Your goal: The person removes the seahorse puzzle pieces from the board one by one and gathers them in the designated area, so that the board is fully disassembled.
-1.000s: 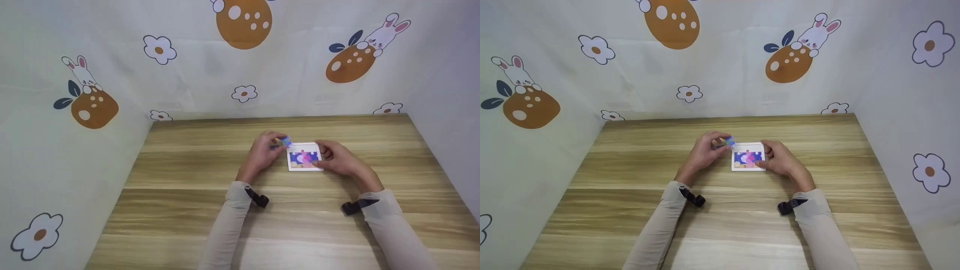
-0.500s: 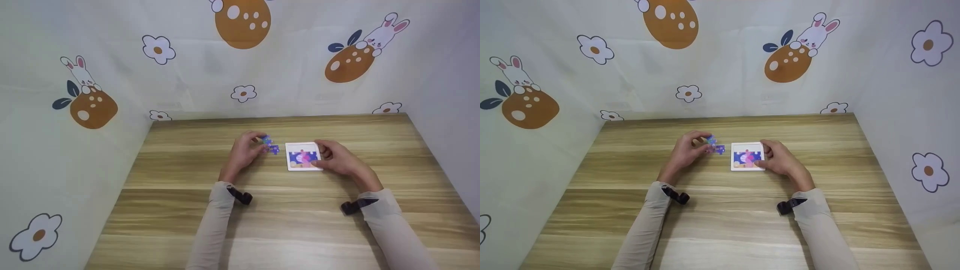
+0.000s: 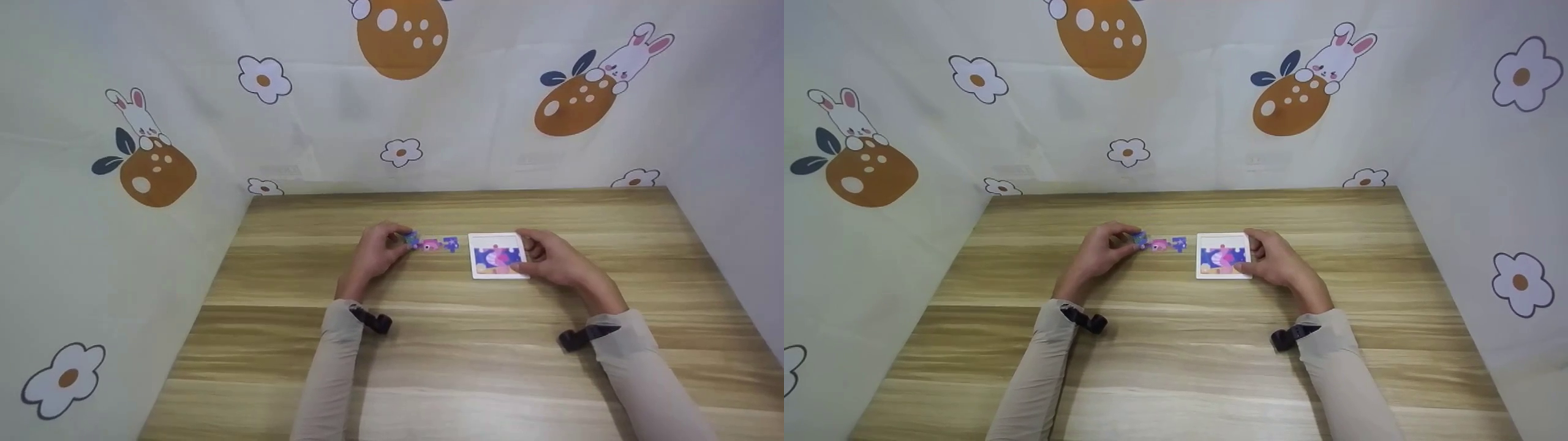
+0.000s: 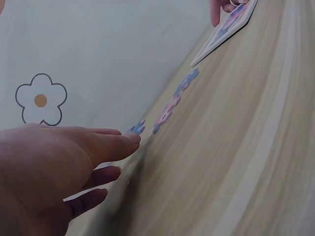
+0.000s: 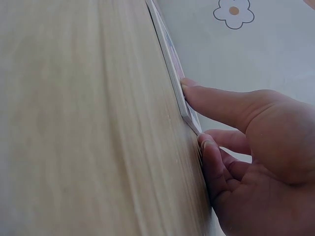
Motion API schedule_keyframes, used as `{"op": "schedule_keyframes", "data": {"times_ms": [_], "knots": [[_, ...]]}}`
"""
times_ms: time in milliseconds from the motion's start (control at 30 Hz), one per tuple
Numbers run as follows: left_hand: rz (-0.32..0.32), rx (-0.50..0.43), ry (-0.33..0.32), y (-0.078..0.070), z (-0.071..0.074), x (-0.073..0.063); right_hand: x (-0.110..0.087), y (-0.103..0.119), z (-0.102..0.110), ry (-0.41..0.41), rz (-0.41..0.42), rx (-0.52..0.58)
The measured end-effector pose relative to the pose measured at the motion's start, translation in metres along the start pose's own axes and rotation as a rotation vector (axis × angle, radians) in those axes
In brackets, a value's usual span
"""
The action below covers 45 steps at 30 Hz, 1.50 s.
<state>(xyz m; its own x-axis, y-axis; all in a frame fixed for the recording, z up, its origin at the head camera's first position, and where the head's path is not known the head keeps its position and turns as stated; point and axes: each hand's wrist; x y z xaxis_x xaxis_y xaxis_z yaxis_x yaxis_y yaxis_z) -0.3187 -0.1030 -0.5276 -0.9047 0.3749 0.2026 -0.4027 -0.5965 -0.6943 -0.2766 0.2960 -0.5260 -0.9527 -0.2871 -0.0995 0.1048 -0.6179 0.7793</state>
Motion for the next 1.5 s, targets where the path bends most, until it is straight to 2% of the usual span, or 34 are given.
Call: {"op": "schedule_keyframes", "data": {"times_ms": [400,800,900,1033,1167,1500], "knots": [[0.038,-0.044,0.072,0.008,0.005,-0.005,0.001,-0.001,-0.003,-0.002,0.022,0.016],[0.024,-0.053,0.079,0.008,0.007,-0.007,0.003,-0.002,-0.003,0.004,0.001,0.0],[0.033,-0.049,0.063,0.006,0.006,-0.006,0.003,-0.001,-0.002,0.006,-0.004,-0.003],[0.04,-0.08,0.024,0.0,0.003,-0.003,0.002,0.001,-0.002,0.005,-0.016,-0.01],[0.013,-0.112,0.003,-0.011,-0.003,0.002,0.0,0.003,-0.001,0.002,-0.021,-0.019],[-0.096,-0.142,0.054,-0.044,-0.035,0.017,0.001,0.0,-0.002,-0.002,0.025,0.002]]}}
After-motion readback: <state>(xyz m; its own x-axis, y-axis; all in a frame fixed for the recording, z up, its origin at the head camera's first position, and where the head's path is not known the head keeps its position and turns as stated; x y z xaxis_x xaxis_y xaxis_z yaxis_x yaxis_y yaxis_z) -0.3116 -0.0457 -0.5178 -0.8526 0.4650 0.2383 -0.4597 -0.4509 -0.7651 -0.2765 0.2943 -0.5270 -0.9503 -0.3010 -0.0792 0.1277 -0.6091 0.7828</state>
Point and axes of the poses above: each hand's wrist, its own x-axis towards the middle knuckle, its own z-axis out of the back of the hand, y = z × x, and after that the axes turned 7 degrees about -z, right-handed
